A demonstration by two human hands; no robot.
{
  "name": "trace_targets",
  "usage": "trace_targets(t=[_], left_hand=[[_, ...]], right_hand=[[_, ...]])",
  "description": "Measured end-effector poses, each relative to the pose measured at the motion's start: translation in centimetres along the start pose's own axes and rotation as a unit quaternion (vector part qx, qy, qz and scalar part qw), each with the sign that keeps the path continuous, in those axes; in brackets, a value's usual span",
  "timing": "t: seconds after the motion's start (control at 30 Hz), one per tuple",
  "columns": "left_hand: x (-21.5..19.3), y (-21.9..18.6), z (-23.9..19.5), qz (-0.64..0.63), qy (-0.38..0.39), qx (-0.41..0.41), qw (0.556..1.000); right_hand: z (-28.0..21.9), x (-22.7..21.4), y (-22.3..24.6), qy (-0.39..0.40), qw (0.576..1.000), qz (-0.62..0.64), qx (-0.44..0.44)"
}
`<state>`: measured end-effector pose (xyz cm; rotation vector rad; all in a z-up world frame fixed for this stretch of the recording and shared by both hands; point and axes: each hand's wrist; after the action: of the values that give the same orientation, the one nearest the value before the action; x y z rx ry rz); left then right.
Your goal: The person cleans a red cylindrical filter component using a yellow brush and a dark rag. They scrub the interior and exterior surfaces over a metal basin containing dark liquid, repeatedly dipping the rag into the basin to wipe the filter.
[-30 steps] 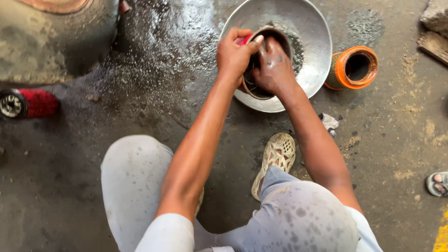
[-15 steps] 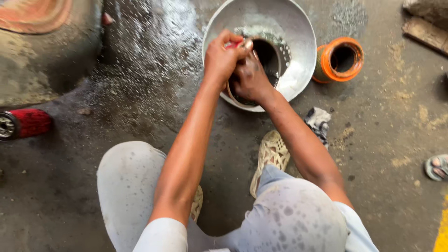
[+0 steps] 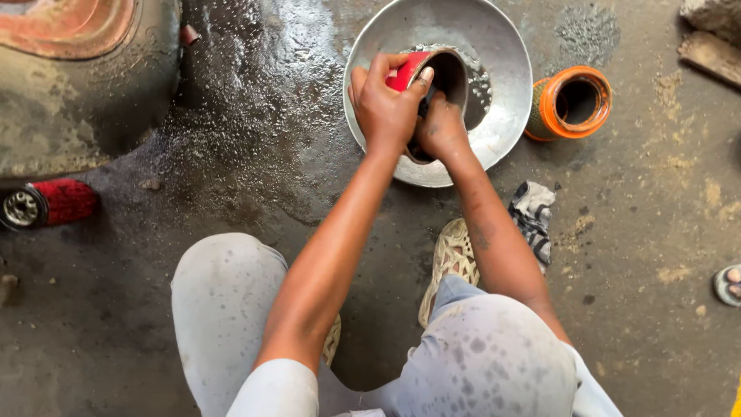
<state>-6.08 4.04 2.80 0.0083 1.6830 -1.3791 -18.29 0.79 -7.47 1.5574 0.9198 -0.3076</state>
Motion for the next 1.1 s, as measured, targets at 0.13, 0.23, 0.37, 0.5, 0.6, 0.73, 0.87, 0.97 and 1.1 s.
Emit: trace_targets(t=[0.13,0.23,0.37,0.5,0.6,0.73,0.87,0.97,1.1], left_hand=[[0.5,-0.6,-3.5,-0.015,-0.037,0.043,0.998],[1.6,-1.4,-4.9,-0.024,-0.009,0.048,0.999],[2.1,-1.1,-4.8,0.038,0.103,-0.039,0.993],[1.5,0.4,-2.0,0.063,0.199,0.006,0.978],[1.2,1.3,0.4,0.066,0.242,0.030,0.968],[0.5,1.4,0.6,0.119,0.241,0.047,0.962],[-0.8,0.6,0.0,0.060,0.161,0.049,0.984],[-0.5,-0.8,-1.8,0.058,0.067,0.106,0.990],[0.5,-2.5,-4.4,0.090,-0.015,0.177,0.980]], right_hand=[[-0.4,-0.2,-2.3,0.029,0.967,0.252,0.012],[-1.5,0.6,-3.3,-0.045,0.891,0.451,0.026],[-2.7,-0.5,-2.7,-0.144,0.971,0.190,0.018],[-3.3,-2.4,0.1,-0.226,0.966,-0.069,-0.102],[-3.3,-3.1,0.8,-0.221,0.940,-0.116,-0.233],[-3.0,-1.0,1.0,-0.180,0.945,-0.062,-0.266],[-2.0,0.8,0.1,-0.162,0.979,0.062,-0.111],[-2.0,1.8,-1.3,-0.041,0.880,0.467,0.072],[-0.4,2.7,-3.8,0.045,0.649,0.758,0.039]])
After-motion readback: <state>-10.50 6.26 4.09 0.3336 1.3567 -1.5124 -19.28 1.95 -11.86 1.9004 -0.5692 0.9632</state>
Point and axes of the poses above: each hand's wrist, its own z-axis towards the middle knuckle, its own x-axis out of the palm, y = z × x, and after that the axes turned 10 degrees about z, right-handed
